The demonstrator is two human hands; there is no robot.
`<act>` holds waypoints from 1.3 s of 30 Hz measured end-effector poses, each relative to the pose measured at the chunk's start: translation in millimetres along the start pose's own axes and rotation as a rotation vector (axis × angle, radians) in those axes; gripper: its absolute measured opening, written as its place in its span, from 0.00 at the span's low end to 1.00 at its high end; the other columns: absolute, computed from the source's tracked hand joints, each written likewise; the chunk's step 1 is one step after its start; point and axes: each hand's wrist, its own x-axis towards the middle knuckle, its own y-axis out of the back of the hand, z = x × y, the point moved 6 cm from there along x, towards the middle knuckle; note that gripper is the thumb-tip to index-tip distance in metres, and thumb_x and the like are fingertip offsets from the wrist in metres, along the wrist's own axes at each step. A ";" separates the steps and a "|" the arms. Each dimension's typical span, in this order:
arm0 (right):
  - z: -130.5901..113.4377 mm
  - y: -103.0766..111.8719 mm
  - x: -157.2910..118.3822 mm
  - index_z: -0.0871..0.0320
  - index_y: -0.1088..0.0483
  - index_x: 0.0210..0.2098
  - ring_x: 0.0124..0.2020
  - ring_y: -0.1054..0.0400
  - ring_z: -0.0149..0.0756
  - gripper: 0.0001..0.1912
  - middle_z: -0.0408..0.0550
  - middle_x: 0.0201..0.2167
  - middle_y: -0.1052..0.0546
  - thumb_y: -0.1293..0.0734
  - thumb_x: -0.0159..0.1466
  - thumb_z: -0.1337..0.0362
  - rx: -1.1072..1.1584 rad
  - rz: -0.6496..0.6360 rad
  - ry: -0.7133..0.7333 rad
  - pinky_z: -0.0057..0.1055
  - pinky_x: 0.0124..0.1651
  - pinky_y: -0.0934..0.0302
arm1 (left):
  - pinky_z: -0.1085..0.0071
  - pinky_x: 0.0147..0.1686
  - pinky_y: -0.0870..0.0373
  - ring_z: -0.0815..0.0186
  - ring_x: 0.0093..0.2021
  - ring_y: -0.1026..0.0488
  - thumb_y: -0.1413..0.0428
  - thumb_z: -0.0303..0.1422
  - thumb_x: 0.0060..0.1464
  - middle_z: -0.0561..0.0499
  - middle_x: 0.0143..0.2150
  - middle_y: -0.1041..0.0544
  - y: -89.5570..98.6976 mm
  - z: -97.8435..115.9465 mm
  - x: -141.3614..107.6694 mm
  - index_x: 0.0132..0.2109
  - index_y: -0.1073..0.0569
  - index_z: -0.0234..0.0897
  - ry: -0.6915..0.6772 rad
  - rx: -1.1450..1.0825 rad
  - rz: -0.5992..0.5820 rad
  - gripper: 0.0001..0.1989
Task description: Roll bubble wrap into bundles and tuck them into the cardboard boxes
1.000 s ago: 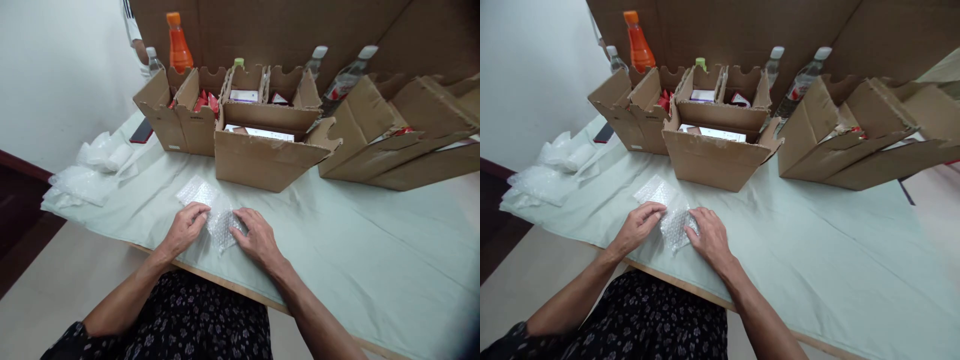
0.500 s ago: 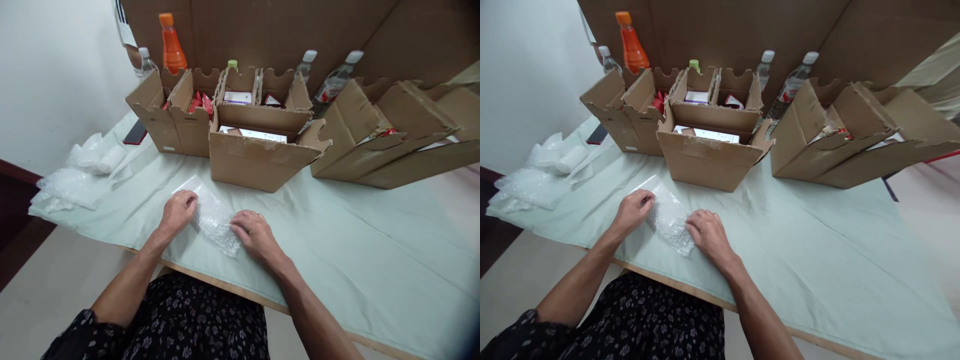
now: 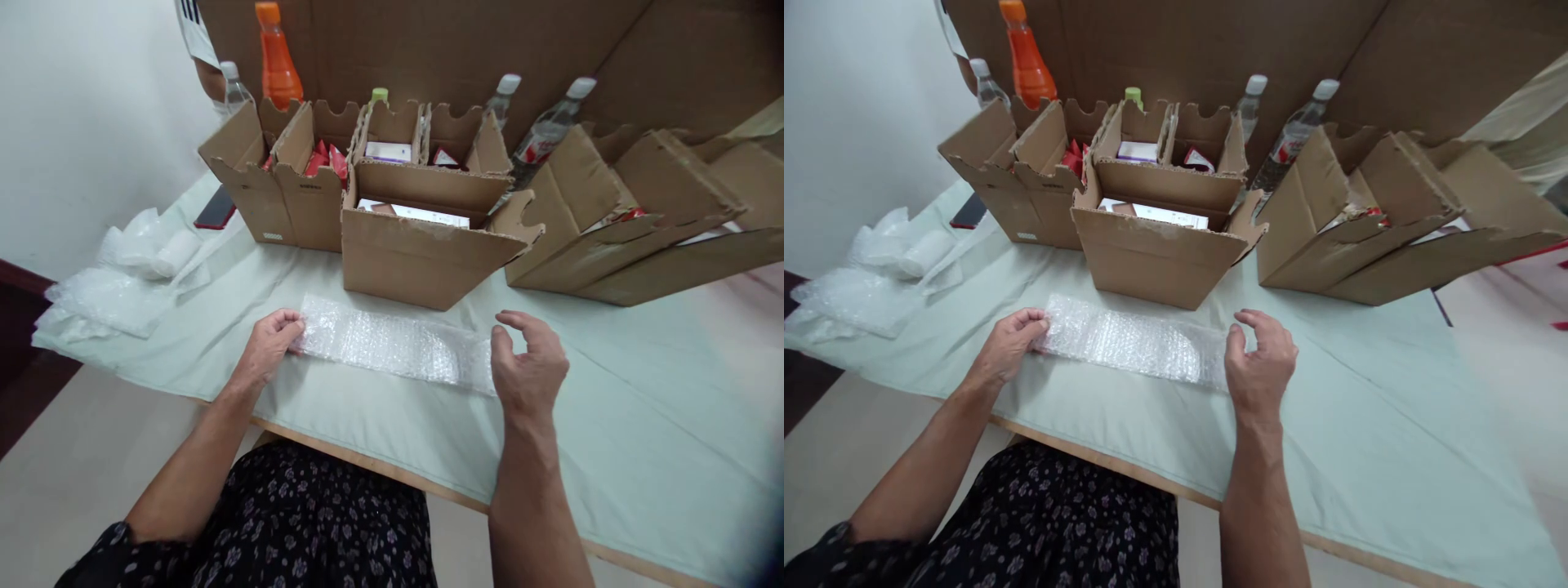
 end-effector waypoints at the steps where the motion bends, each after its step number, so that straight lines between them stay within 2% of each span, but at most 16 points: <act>1: -12.4 -4.0 -4.6 0.55 0.22 0.43 0.51 0.24 0.48 0.11 0.52 0.46 0.17 0.35 0.65 0.62 0.041 0.005 0.078 0.50 0.56 0.35 | 0.72 0.22 0.31 0.71 0.23 0.33 0.32 0.41 0.34 0.58 0.25 0.28 -0.9 -1.0 -0.4 0.35 0.25 0.36 0.018 -0.039 -0.003 0.20; 3: -39.7 -18.1 -17.3 0.54 0.23 0.44 0.49 0.23 0.46 0.09 0.51 0.45 0.16 0.33 0.67 0.61 0.118 -0.085 0.240 0.47 0.54 0.34 | 0.72 0.23 0.30 0.71 0.23 0.33 0.31 0.40 0.32 0.58 0.26 0.28 -3.8 -2.1 -1.8 0.37 0.25 0.35 0.058 -0.102 -0.023 0.22; 6: -73.6 -46.3 -42.0 0.54 0.23 0.46 0.48 0.24 0.46 0.09 0.51 0.46 0.17 0.32 0.68 0.61 0.162 -0.345 0.427 0.44 0.51 0.35 | 0.73 0.24 0.30 0.72 0.23 0.33 0.29 0.40 0.30 0.58 0.25 0.28 -7.7 -0.8 -4.1 0.34 0.25 0.35 0.084 -0.144 -0.038 0.22; 9: -86.3 -67.8 -59.8 0.55 0.22 0.46 0.48 0.25 0.46 0.09 0.52 0.48 0.17 0.32 0.69 0.63 0.124 -0.540 0.495 0.44 0.49 0.37 | 0.75 0.24 0.34 0.73 0.23 0.34 0.27 0.40 0.28 0.58 0.24 0.29 -9.3 1.3 -5.4 0.29 0.28 0.36 0.069 -0.155 -0.013 0.22; 11: -85.4 -74.3 -63.4 0.55 0.22 0.44 0.48 0.26 0.46 0.08 0.52 0.48 0.17 0.34 0.70 0.66 0.091 -0.587 0.489 0.43 0.48 0.37 | 0.76 0.23 0.38 0.74 0.22 0.36 0.27 0.41 0.27 0.59 0.22 0.31 -9.6 1.5 -5.8 0.27 0.29 0.36 0.054 -0.154 -0.002 0.23; 14: -81.1 -76.0 -62.6 0.55 0.21 0.43 0.48 0.27 0.46 0.09 0.52 0.48 0.18 0.35 0.70 0.67 0.056 -0.596 0.461 0.42 0.48 0.38 | 0.77 0.22 0.44 0.76 0.21 0.41 0.26 0.45 0.28 0.60 0.20 0.35 -9.1 0.7 -6.4 0.24 0.32 0.37 0.027 -0.140 -0.006 0.25; 18: -82.3 -74.0 -62.6 0.55 0.22 0.47 0.49 0.28 0.47 0.10 0.54 0.51 0.19 0.31 0.69 0.62 0.024 -0.589 0.460 0.43 0.49 0.37 | 0.76 0.21 0.52 0.77 0.20 0.47 0.26 0.48 0.29 0.62 0.18 0.40 -5.4 -0.7 -6.8 0.23 0.34 0.37 -0.010 -0.108 0.007 0.28; 23: -85.6 -78.4 -63.2 0.55 0.22 0.39 0.46 0.28 0.46 0.07 0.53 0.48 0.18 0.33 0.70 0.64 0.001 -0.614 0.463 0.42 0.47 0.38 | 0.76 0.22 0.53 0.76 0.21 0.48 0.26 0.51 0.30 0.62 0.19 0.41 -5.6 -2.6 -6.2 0.22 0.35 0.38 -0.022 -0.086 -0.012 0.29; 26: -81.6 -80.1 -60.0 0.55 0.24 0.36 0.46 0.28 0.47 0.09 0.53 0.46 0.18 0.35 0.70 0.65 0.052 -0.619 0.394 0.42 0.47 0.38 | 0.76 0.22 0.52 0.76 0.21 0.47 0.27 0.52 0.31 0.61 0.19 0.41 -6.2 -4.2 -5.7 0.21 0.37 0.38 -0.024 -0.083 -0.026 0.30; 29: -71.4 -76.4 -52.8 0.55 0.26 0.35 0.44 0.26 0.45 0.09 0.51 0.43 0.17 0.38 0.70 0.64 0.170 -0.605 0.247 0.41 0.48 0.37 | 0.75 0.22 0.49 0.75 0.21 0.45 0.28 0.52 0.33 0.60 0.18 0.40 -3.9 -6.1 -6.1 0.21 0.37 0.39 -0.011 -0.075 -0.049 0.30; 33: -56.9 -63.7 -39.3 0.53 0.26 0.37 0.38 0.25 0.42 0.10 0.47 0.36 0.18 0.38 0.69 0.60 0.247 -0.515 0.070 0.40 0.48 0.35 | 0.74 0.23 0.46 0.73 0.20 0.42 0.30 0.50 0.40 0.59 0.17 0.37 1.0 -3.7 -10.4 0.21 0.36 0.39 -0.035 0.040 -0.157 0.26; 36: -58.1 -55.6 -32.6 0.53 0.25 0.35 0.36 0.25 0.41 0.11 0.47 0.34 0.17 0.37 0.69 0.58 0.245 -0.482 0.070 0.40 0.47 0.34 | 0.74 0.26 0.39 0.72 0.22 0.37 0.32 0.46 0.45 0.56 0.20 0.31 1.9 -1.3 -15.6 0.23 0.33 0.38 -0.055 0.169 -0.276 0.21; 39: -68.6 -48.4 -29.0 0.53 0.25 0.35 0.34 0.26 0.40 0.12 0.47 0.34 0.17 0.37 0.70 0.58 0.229 -0.476 0.140 0.38 0.45 0.34 | 0.73 0.27 0.34 0.69 0.26 0.31 0.33 0.41 0.44 0.55 0.26 0.27 2.9 -1.3 -16.6 0.33 0.27 0.38 -0.041 0.224 -0.303 0.15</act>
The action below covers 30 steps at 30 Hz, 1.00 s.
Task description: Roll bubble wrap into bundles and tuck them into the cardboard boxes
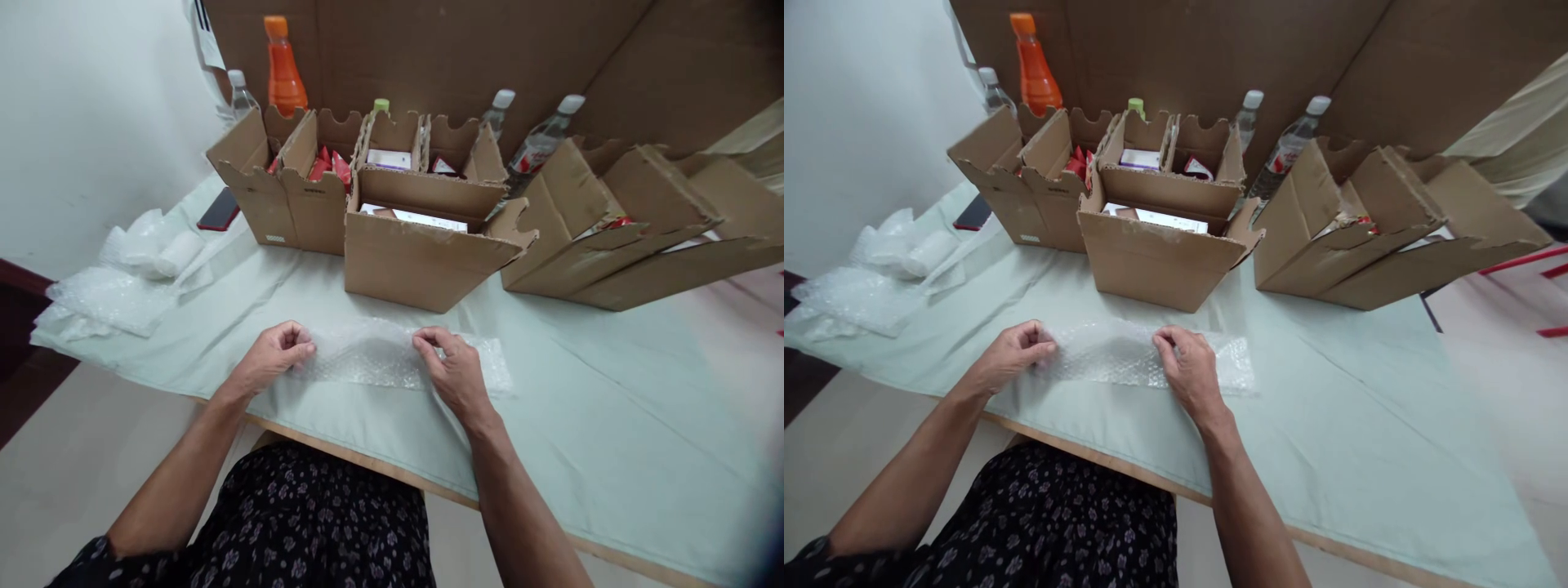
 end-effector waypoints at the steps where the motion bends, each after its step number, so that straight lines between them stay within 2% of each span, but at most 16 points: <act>1: -5.0 1.7 0.6 0.53 0.25 0.36 0.33 0.26 0.39 0.12 0.47 0.34 0.17 0.38 0.71 0.58 -0.013 -0.006 0.032 0.38 0.45 0.34 | 0.73 0.28 0.34 0.69 0.27 0.30 0.33 0.40 0.42 0.55 0.29 0.25 0.5 0.4 0.8 0.38 0.25 0.38 0.001 0.006 0.012 0.17; 3: -15.0 4.6 1.6 0.53 0.25 0.36 0.33 0.25 0.38 0.12 0.47 0.34 0.17 0.38 0.72 0.59 -0.045 -0.031 0.101 0.37 0.44 0.34 | 0.72 0.30 0.31 0.67 0.32 0.26 0.32 0.36 0.39 0.53 0.35 0.22 0.1 3.5 3.4 0.48 0.24 0.38 -0.021 0.024 0.038 0.25; 5: -22.5 6.7 2.8 0.54 0.25 0.36 0.34 0.25 0.38 0.12 0.47 0.34 0.17 0.38 0.72 0.60 -0.096 -0.078 0.155 0.36 0.43 0.35 | 0.71 0.35 0.29 0.64 0.37 0.24 0.32 0.35 0.38 0.50 0.41 0.20 -3.1 9.2 6.1 0.52 0.24 0.38 -0.068 0.048 0.048 0.30; 8: -26.9 8.4 5.1 0.53 0.24 0.37 0.35 0.24 0.39 0.12 0.46 0.34 0.17 0.39 0.73 0.61 -0.179 -0.170 0.178 0.37 0.42 0.35 | 0.69 0.38 0.29 0.63 0.37 0.23 0.33 0.37 0.41 0.49 0.39 0.19 -10.6 16.6 9.1 0.46 0.20 0.37 -0.130 0.055 0.059 0.21; 11: -25.7 9.0 5.9 0.53 0.23 0.38 0.34 0.24 0.38 0.11 0.45 0.33 0.17 0.37 0.72 0.60 -0.206 -0.238 0.167 0.38 0.44 0.34 | 0.70 0.34 0.30 0.64 0.32 0.25 0.34 0.39 0.43 0.48 0.33 0.19 -16.4 15.1 12.1 0.36 0.19 0.36 -0.133 -0.016 0.081 0.13; 13: -23.0 6.8 3.6 0.53 0.23 0.41 0.34 0.24 0.39 0.09 0.46 0.33 0.17 0.35 0.71 0.59 -0.203 -0.272 0.181 0.38 0.45 0.34 | 0.72 0.30 0.33 0.66 0.28 0.28 0.33 0.38 0.41 0.50 0.29 0.21 -16.2 9.3 14.3 0.35 0.18 0.36 -0.099 -0.094 0.123 0.14; 15: -18.9 2.0 -1.8 0.53 0.23 0.46 0.40 0.23 0.42 0.09 0.49 0.39 0.17 0.31 0.69 0.59 -0.222 -0.296 0.226 0.40 0.47 0.33 | 0.74 0.26 0.37 0.69 0.24 0.32 0.33 0.38 0.40 0.54 0.24 0.25 -13.4 4.6 15.7 0.38 0.18 0.36 -0.076 -0.147 0.180 0.16; 18: -9.3 -9.5 -15.6 0.53 0.25 0.51 0.55 0.26 0.50 0.17 0.56 0.56 0.21 0.28 0.65 0.56 -0.275 -0.344 0.300 0.47 0.53 0.33 | 0.74 0.24 0.39 0.70 0.22 0.35 0.35 0.39 0.41 0.56 0.20 0.29 -11.5 4.1 16.4 0.38 0.18 0.35 -0.076 -0.180 0.208 0.16; 22: -1.6 -17.5 -32.0 0.56 0.29 0.56 0.60 0.30 0.55 0.25 0.62 0.62 0.27 0.28 0.65 0.50 -0.270 -0.303 0.302 0.52 0.57 0.35 | 0.74 0.23 0.38 0.70 0.22 0.34 0.36 0.40 0.40 0.54 0.23 0.26 -13.4 4.9 18.5 0.31 0.21 0.35 -0.092 -0.174 0.196 0.13; 25: -11.2 -22.3 -37.2 0.57 0.32 0.61 0.61 0.32 0.56 0.29 0.64 0.65 0.29 0.29 0.66 0.49 -0.240 -0.258 0.303 0.55 0.59 0.36 | 0.75 0.22 0.41 0.71 0.22 0.36 0.39 0.37 0.41 0.56 0.21 0.30 -10.7 -0.7 22.1 0.25 0.26 0.37 -0.126 -0.138 0.245 0.08; 28: -25.4 -33.7 -35.1 0.56 0.32 0.61 0.61 0.32 0.56 0.28 0.63 0.66 0.30 0.30 0.66 0.52 -0.271 -0.281 0.295 0.55 0.59 0.36 | 0.75 0.22 0.42 0.71 0.21 0.39 0.41 0.36 0.42 0.58 0.17 0.35 -8.8 -7.8 25.0 0.21 0.30 0.38 -0.143 -0.121 0.255 0.09; 30: -31.0 -40.6 -30.8 0.55 0.30 0.59 0.59 0.30 0.55 0.22 0.61 0.64 0.28 0.31 0.67 0.58 -0.320 -0.290 0.283 0.53 0.57 0.36 | 0.75 0.22 0.42 0.71 0.21 0.39 0.41 0.36 0.43 0.57 0.17 0.35 -8.7 -8.8 25.1 0.20 0.32 0.38 -0.151 -0.116 0.242 0.11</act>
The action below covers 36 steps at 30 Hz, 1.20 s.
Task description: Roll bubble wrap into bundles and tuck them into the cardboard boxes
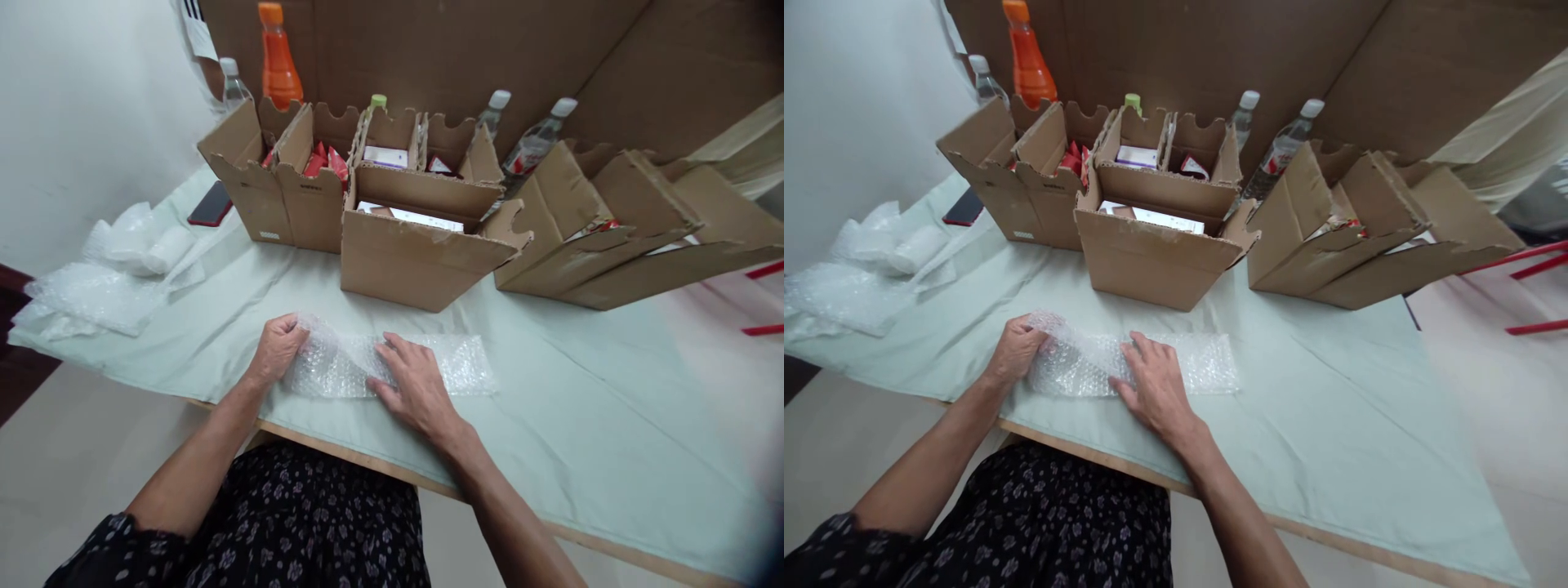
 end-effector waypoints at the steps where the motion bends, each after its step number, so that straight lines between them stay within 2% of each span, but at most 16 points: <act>1: -0.4 -1.0 2.9 0.55 0.28 0.56 0.57 0.29 0.53 0.19 0.59 0.62 0.26 0.31 0.67 0.61 -0.025 0.000 -0.008 0.51 0.56 0.36 | 0.75 0.23 0.42 0.71 0.21 0.39 0.40 0.36 0.44 0.57 0.17 0.35 -0.1 0.8 -0.4 0.19 0.32 0.38 -0.004 0.000 -0.007 0.12; 5: 16.8 1.5 3.3 0.55 0.24 0.48 0.50 0.26 0.50 0.16 0.55 0.53 0.19 0.35 0.63 0.73 -0.140 0.052 -0.044 0.47 0.52 0.37 | 0.73 0.24 0.41 0.70 0.22 0.38 0.40 0.37 0.44 0.56 0.17 0.34 -0.7 5.7 -1.6 0.17 0.33 0.39 -0.016 -0.008 -0.029 0.14; 8: 46.2 10.3 -6.9 0.56 0.22 0.43 0.47 0.25 0.50 0.16 0.54 0.51 0.18 0.35 0.60 0.74 -0.198 0.097 -0.114 0.47 0.51 0.38 | 0.73 0.23 0.42 0.70 0.21 0.39 0.38 0.40 0.44 0.56 0.17 0.33 0.3 5.8 -1.1 0.21 0.26 0.38 -0.006 -0.015 -0.017 0.12; 12: 84.9 37.0 -23.8 0.54 0.21 0.38 0.47 0.24 0.51 0.11 0.54 0.48 0.16 0.36 0.63 0.69 -0.150 0.154 -0.269 0.49 0.50 0.37 | 0.72 0.24 0.40 0.69 0.19 0.37 0.36 0.45 0.46 0.58 0.15 0.35 0.8 4.5 -0.9 0.30 0.19 0.36 0.026 -0.048 0.000 0.15; 16: 101.8 75.8 -33.7 0.52 0.21 0.40 0.46 0.22 0.48 0.12 0.50 0.45 0.15 0.36 0.67 0.57 0.014 0.167 -0.402 0.46 0.51 0.33 | 0.73 0.24 0.39 0.69 0.19 0.37 0.35 0.44 0.47 0.59 0.14 0.38 -0.2 7.8 -1.5 0.29 0.20 0.36 0.046 -0.090 -0.006 0.14; 20: 112.4 102.6 -29.3 0.53 0.21 0.40 0.45 0.22 0.51 0.16 0.53 0.42 0.15 0.36 0.66 0.51 -0.052 0.185 -0.488 0.47 0.52 0.34 | 0.73 0.23 0.40 0.69 0.19 0.37 0.36 0.43 0.48 0.57 0.15 0.36 0.4 11.6 -1.7 0.26 0.22 0.37 0.045 -0.066 0.005 0.14; 22: 121.7 100.6 -20.4 0.53 0.21 0.38 0.45 0.22 0.51 0.16 0.54 0.40 0.16 0.37 0.66 0.52 -0.094 0.196 -0.503 0.46 0.51 0.34 | 0.73 0.23 0.39 0.69 0.20 0.38 0.35 0.42 0.48 0.57 0.15 0.36 0.0 12.6 -1.8 0.24 0.24 0.37 0.047 -0.057 0.003 0.15; 24: 134.1 88.2 -10.8 0.54 0.21 0.38 0.44 0.23 0.51 0.16 0.55 0.41 0.16 0.37 0.64 0.53 -0.092 0.203 -0.523 0.45 0.50 0.34 | 0.72 0.24 0.38 0.68 0.20 0.37 0.35 0.42 0.48 0.56 0.16 0.36 -1.1 13.6 -1.9 0.22 0.26 0.38 0.044 -0.049 -0.007 0.16; 27: 155.6 64.3 -7.7 0.57 0.22 0.46 0.39 0.24 0.48 0.21 0.57 0.43 0.17 0.35 0.61 0.53 -0.023 0.252 -0.634 0.45 0.48 0.33 | 0.72 0.27 0.35 0.68 0.22 0.35 0.36 0.42 0.49 0.55 0.17 0.33 -1.1 14.6 -2.0 0.24 0.24 0.38 0.025 -0.035 -0.001 0.14; 29: 166.8 52.7 -16.3 0.60 0.24 0.52 0.37 0.25 0.46 0.27 0.57 0.43 0.17 0.35 0.60 0.51 0.032 0.298 -0.735 0.45 0.46 0.33 | 0.72 0.28 0.34 0.68 0.23 0.33 0.37 0.43 0.50 0.54 0.19 0.31 -0.3 14.6 -1.8 0.26 0.23 0.37 0.002 -0.026 0.007 0.14; 32: 172.9 48.4 -36.7 0.61 0.26 0.56 0.40 0.25 0.46 0.31 0.58 0.44 0.17 0.35 0.59 0.49 0.068 0.345 -0.827 0.45 0.48 0.33 | 0.72 0.30 0.34 0.67 0.25 0.32 0.38 0.43 0.51 0.53 0.21 0.28 0.4 12.8 -1.4 0.28 0.21 0.36 -0.028 0.006 0.007 0.14; 36: 166.7 51.2 -55.2 0.60 0.22 0.49 0.41 0.24 0.50 0.28 0.57 0.39 0.17 0.36 0.59 0.47 0.043 0.276 -0.886 0.46 0.48 0.34 | 0.72 0.30 0.34 0.66 0.26 0.31 0.40 0.43 0.53 0.53 0.22 0.27 0.3 10.5 -1.4 0.31 0.20 0.36 -0.062 0.075 -0.006 0.14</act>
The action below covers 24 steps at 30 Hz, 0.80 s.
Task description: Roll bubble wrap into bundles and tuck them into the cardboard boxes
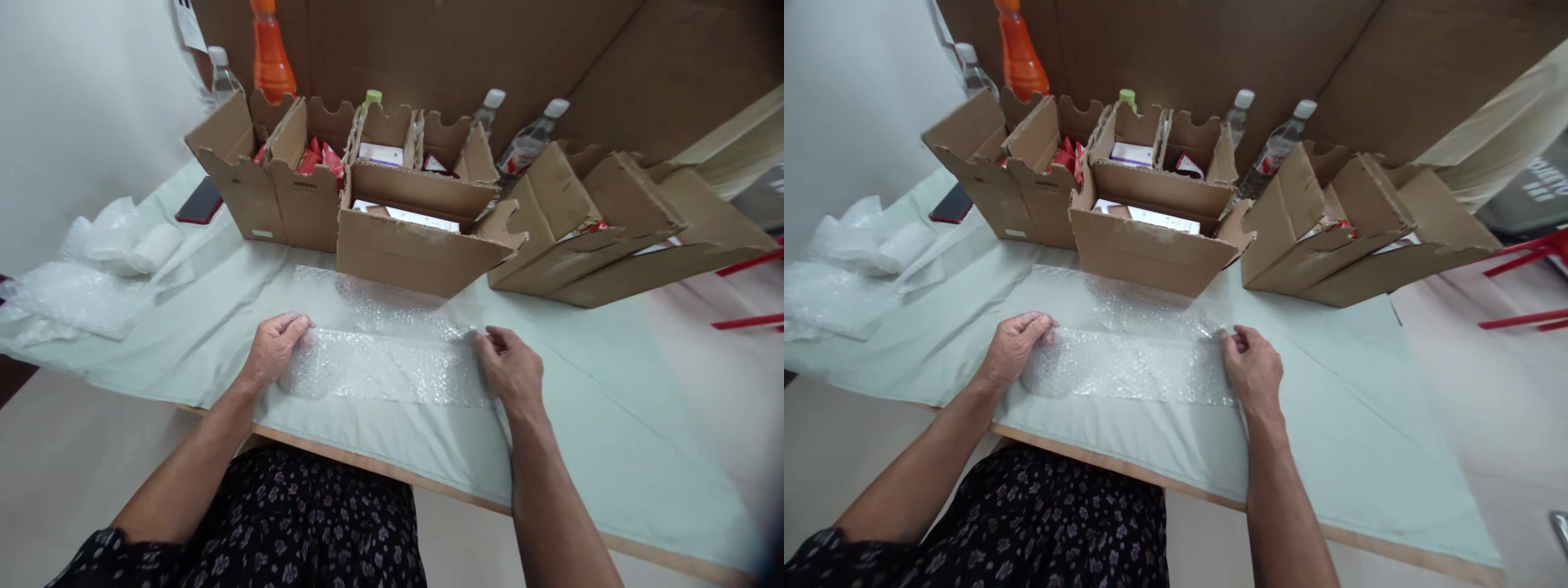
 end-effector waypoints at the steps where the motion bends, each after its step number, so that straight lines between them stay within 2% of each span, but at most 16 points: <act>1: -2.4 -0.2 -3.3 0.60 0.21 0.46 0.40 0.25 0.50 0.27 0.57 0.37 0.17 0.36 0.60 0.47 -0.015 -0.019 0.013 0.47 0.48 0.34 | 0.72 0.31 0.34 0.66 0.26 0.31 0.40 0.43 0.53 0.53 0.22 0.27 -0.2 -0.2 0.0 0.31 0.19 0.36 -0.005 0.012 -0.004 0.14; 5: -23.9 -8.6 -11.7 0.57 0.21 0.37 0.40 0.26 0.51 0.24 0.57 0.34 0.18 0.38 0.62 0.44 -0.039 -0.042 0.123 0.48 0.49 0.35 | 0.72 0.30 0.35 0.67 0.27 0.31 0.39 0.43 0.52 0.53 0.23 0.26 -0.8 1.1 0.0 0.31 0.20 0.36 -0.008 0.009 0.007 0.13; 8: -34.2 -15.2 -12.3 0.56 0.23 0.35 0.39 0.26 0.51 0.22 0.56 0.33 0.18 0.37 0.61 0.45 -0.063 -0.070 0.134 0.48 0.49 0.37 | 0.72 0.30 0.35 0.67 0.27 0.32 0.38 0.42 0.50 0.53 0.23 0.26 -1.2 2.7 0.0 0.29 0.21 0.36 -0.001 -0.007 0.021 0.13; 13: -22.7 -5.7 -11.5 0.56 0.23 0.39 0.40 0.26 0.51 0.22 0.55 0.33 0.19 0.38 0.59 0.46 -0.094 -0.110 0.011 0.45 0.47 0.38 | 0.72 0.30 0.35 0.67 0.27 0.32 0.39 0.43 0.50 0.54 0.23 0.26 0.0 1.6 -0.2 0.29 0.21 0.36 -0.001 0.013 0.017 0.14; 16: -15.0 1.6 -14.4 0.55 0.24 0.36 0.40 0.26 0.51 0.21 0.53 0.31 0.19 0.38 0.59 0.45 -0.139 -0.120 -0.041 0.44 0.46 0.40 | 0.72 0.31 0.35 0.67 0.27 0.31 0.39 0.43 0.51 0.54 0.23 0.26 -0.3 -0.3 -0.2 0.31 0.21 0.35 -0.004 0.007 -0.004 0.14; 24: -28.5 -8.6 -20.3 0.53 0.32 0.27 0.33 0.30 0.44 0.13 0.47 0.24 0.24 0.36 0.60 0.50 -0.127 -0.139 0.026 0.38 0.40 0.43 | 0.71 0.32 0.34 0.67 0.27 0.31 0.39 0.44 0.50 0.54 0.22 0.27 0.8 5.0 -2.8 0.28 0.23 0.36 -0.004 0.006 0.007 0.14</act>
